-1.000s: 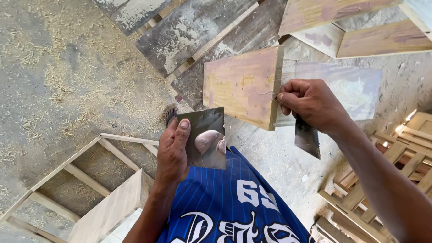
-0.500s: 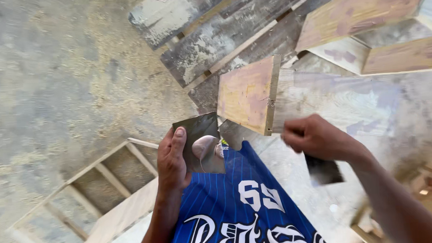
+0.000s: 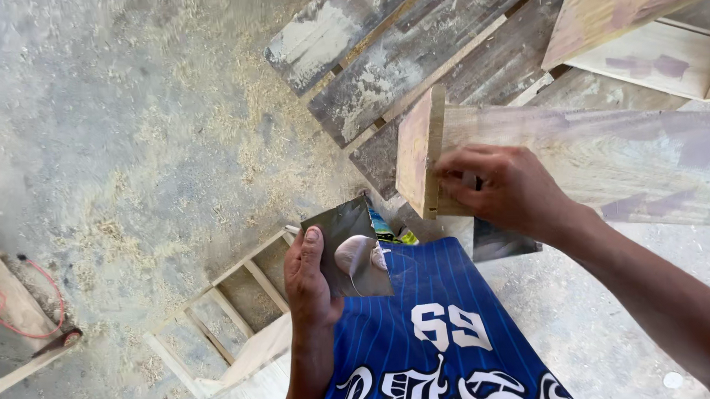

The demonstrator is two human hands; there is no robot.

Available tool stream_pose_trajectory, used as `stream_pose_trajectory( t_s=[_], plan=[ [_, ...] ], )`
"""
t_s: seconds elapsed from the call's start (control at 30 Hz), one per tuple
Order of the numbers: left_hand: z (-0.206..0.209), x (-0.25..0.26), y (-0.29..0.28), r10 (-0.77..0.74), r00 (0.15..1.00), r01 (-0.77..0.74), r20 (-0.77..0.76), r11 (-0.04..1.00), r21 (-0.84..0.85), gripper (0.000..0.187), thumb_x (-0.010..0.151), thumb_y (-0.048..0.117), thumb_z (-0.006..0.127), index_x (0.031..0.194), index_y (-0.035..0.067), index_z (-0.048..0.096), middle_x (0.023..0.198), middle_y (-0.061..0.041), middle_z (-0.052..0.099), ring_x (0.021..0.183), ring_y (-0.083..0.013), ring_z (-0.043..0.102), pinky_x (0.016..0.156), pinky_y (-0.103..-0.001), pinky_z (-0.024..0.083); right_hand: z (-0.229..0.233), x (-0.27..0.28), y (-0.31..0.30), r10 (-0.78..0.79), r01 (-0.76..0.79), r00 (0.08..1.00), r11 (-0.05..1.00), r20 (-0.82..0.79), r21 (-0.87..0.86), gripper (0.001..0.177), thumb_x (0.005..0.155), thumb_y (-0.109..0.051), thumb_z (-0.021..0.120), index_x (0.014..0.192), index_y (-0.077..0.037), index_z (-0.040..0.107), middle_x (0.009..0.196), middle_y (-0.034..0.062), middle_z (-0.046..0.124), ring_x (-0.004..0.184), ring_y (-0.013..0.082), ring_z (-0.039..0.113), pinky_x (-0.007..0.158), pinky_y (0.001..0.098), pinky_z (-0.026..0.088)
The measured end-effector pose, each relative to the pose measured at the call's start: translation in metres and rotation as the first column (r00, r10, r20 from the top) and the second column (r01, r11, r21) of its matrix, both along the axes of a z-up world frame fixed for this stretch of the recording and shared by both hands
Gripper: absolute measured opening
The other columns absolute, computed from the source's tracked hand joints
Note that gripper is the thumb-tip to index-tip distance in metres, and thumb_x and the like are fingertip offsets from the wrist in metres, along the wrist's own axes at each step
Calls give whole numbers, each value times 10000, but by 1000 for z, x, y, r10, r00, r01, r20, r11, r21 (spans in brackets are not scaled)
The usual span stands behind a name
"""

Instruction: The person applies wood filler to the edges and corners of wooden furniture frames using a putty knife and a scraper. The person moves between multiple frames, scoops filler from a container, and smooths it into gaps.

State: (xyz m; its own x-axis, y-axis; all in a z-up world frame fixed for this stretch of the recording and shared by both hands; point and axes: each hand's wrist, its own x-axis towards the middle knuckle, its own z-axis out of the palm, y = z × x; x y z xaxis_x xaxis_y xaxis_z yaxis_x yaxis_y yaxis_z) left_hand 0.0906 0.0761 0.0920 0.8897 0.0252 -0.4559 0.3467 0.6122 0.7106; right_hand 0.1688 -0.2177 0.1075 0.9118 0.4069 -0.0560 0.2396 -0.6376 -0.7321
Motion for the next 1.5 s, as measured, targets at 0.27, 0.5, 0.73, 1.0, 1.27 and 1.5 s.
stream_pose_trajectory(
  t_s=[0.27,0.5,0.73,1.0,1.27,1.5],
  plan=[
    [-14,72,15,34,977,0,-211,988,156,282,1035,259,568,1118,-8,601,982,-155,699,837,-270,735,701,-395,645,21,12,-79,-311,679,734,363,-604,638,187,1093,-220,702,1020,-48,703,741,3,606,627,80,524,566,211,453],
    [-15,184,39,-301,953,303,-36,952,50,354,1065,256,578,1162,-81,626,1024,-187,706,858,-273,733,744,-383,644,25,-78,-68,-386,885,463,250,-798,393,297,851,-13,781,1101,33,628,945,110,698,782,180,686,664,356,593],
    [-24,252,31,-490,869,495,-76,866,76,322,1098,238,573,1204,-61,627,1046,-142,708,872,-213,711,773,-335,603,57,-92,45,-840,966,175,45,-513,255,250,959,51,641,1189,34,547,971,118,636,777,118,631,694,272,557],
    [-38,284,16,-640,761,645,-109,764,21,287,1120,244,577,1168,-35,619,1022,-125,699,854,-199,698,749,-318,589,64,-51,101,-899,980,-53,-129,-436,148,285,1028,-28,586,1249,-29,406,869,145,614,576,129,601,426,277,489],
    [-41,303,9,-693,713,699,-109,714,29,302,1122,277,592,1169,-21,611,1018,-112,679,840,-182,683,721,-310,580,69,-32,104,-877,987,-80,-135,-474,84,300,1006,-5,585,1243,-18,400,966,167,622,579,145,621,386,272,481],
    [-41,309,14,-661,737,672,-141,738,52,267,1121,263,597,1111,-3,611,993,-95,662,835,-179,673,715,-314,577,84,-13,106,-893,988,-134,-87,-429,-127,323,964,17,587,1220,-20,392,818,146,625,527,121,601,370,258,450]
  ],
)
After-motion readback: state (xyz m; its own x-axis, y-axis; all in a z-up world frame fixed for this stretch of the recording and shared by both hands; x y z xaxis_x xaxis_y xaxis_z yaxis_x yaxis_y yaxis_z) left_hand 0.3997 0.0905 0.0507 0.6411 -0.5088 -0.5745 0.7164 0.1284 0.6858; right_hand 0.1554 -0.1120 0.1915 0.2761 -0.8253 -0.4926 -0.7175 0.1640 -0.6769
